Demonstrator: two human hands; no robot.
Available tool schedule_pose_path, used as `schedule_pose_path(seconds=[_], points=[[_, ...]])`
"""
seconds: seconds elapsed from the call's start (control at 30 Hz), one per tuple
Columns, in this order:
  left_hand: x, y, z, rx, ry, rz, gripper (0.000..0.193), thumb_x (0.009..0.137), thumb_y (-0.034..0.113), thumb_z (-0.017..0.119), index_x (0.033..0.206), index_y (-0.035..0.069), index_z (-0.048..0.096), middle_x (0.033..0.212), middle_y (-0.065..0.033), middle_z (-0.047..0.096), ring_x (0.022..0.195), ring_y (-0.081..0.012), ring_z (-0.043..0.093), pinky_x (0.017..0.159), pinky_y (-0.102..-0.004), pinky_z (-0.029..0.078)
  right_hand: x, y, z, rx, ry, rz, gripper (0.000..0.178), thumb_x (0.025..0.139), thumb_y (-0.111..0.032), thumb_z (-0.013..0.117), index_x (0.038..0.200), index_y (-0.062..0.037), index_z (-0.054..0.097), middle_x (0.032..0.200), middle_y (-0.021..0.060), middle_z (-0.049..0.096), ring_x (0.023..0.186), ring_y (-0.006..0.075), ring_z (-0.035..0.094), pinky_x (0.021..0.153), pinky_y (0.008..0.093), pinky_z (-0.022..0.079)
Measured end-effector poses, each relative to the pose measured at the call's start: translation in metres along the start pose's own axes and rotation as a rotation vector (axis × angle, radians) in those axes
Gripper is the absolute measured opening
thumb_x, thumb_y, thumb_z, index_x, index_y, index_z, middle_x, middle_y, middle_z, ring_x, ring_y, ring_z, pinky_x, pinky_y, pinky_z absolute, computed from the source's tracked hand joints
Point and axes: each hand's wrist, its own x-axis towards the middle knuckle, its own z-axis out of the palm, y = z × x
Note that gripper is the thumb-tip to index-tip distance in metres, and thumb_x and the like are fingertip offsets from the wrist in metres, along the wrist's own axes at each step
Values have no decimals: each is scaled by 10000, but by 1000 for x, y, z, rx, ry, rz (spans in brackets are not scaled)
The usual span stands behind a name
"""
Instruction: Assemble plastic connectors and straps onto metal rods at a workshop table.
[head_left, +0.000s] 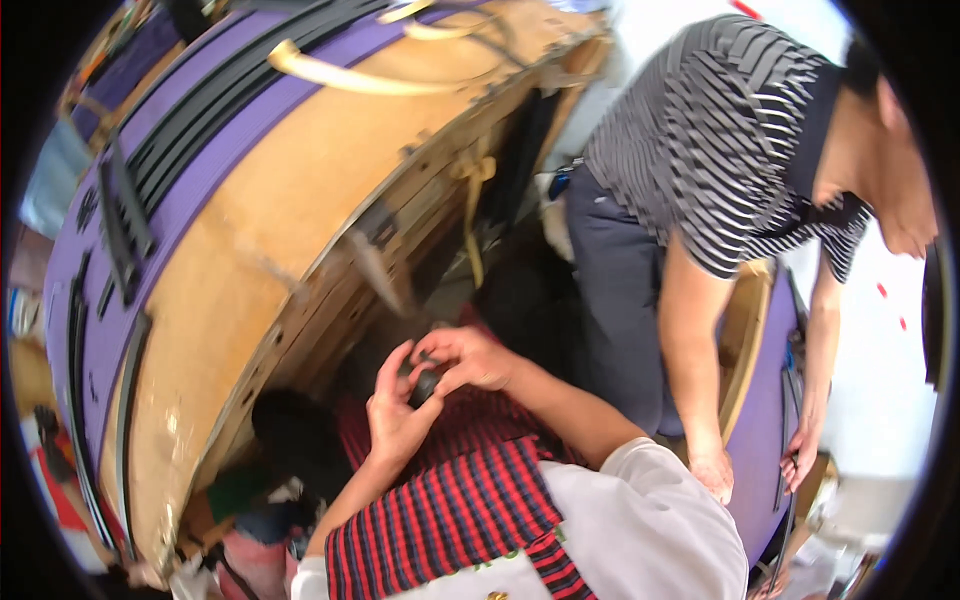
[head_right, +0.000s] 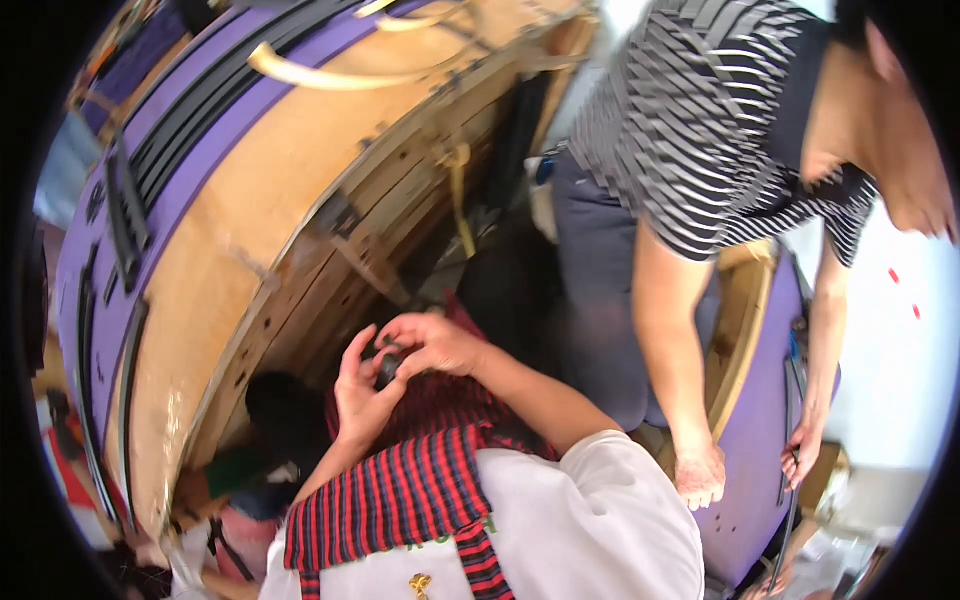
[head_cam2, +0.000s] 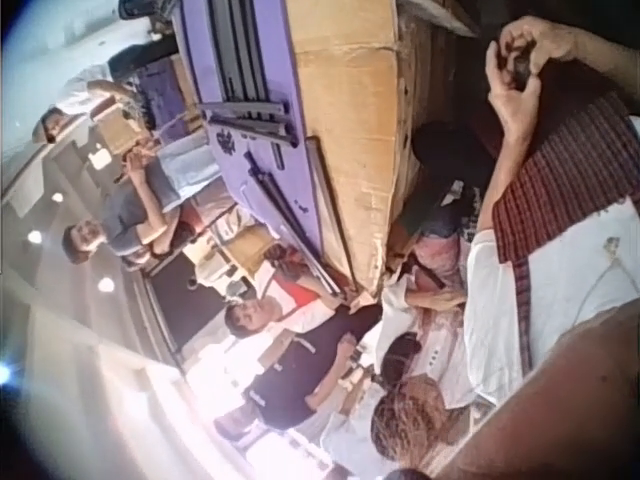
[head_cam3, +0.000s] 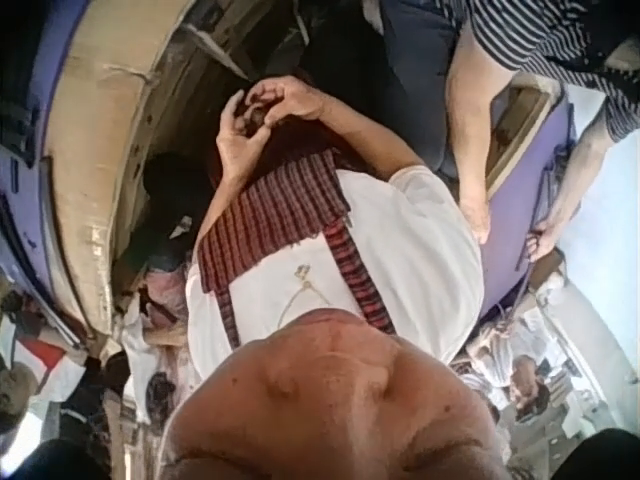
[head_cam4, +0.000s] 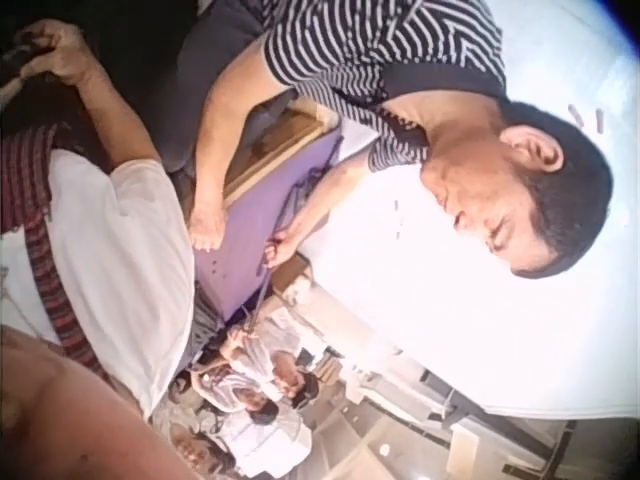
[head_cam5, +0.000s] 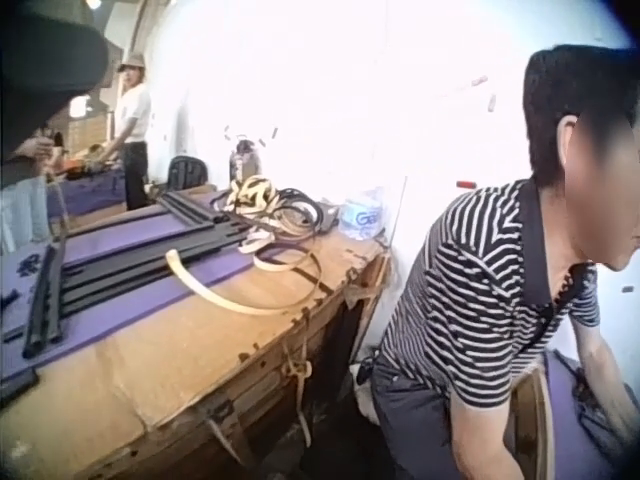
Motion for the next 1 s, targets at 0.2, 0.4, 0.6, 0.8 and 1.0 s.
schedule_pose_path(seconds=[0.2, 0.4, 0.6, 0.8, 1.0], points=[[6, 20, -4, -21, -62, -45, 704, 709, 32, 666, 1307, 47, 294, 874, -105, 636, 823, -116, 593, 760, -267, 479, -5, -13, 0, 5, 23, -11, 460, 656, 111, 637, 1080, 5, 495, 977, 128, 594, 933, 199, 587, 766, 295, 499], [-4, 11, -30, -40, -346, -479, 316, 760, 214, 683, 970, 6, 569, 646, -88, 583, 608, -135, 575, 576, -295, 467, 1, -15, 12, -84, 56, -32, 423, 684, 103, 652, 1068, 21, 492, 964, 176, 609, 903, 202, 602, 779, 293, 505], [-14, 5, -26, 131, -189, -207, 324, 760, 301, 690, 812, -3, 590, 561, -73, 530, 520, -118, 494, 500, -302, 415, -1, -14, 18, -255, 87, -118, 361, 657, 87, 687, 967, 11, 517, 911, 190, 632, 857, 207, 626, 761, 303, 511], [-17, 0, -24, 164, -158, -173, 326, 756, 301, 689, 809, -1, 579, 568, -100, 537, 508, -153, 502, 502, -314, 417, -7, -6, 22, -169, 157, -130, 346, 661, 101, 671, 949, 3, 508, 887, 159, 632, 833, 198, 629, 739, 295, 516], [-16, 5, -24, 128, -171, -178, 341, 752, 306, 693, 823, -7, 578, 588, -104, 545, 526, -145, 507, 515, -307, 423, -14, -11, -7, -178, 123, 6, 402, 680, 88, 644, 1021, -9, 454, 793, 131, 629, 726, 166, 606, 683, 254, 483]])
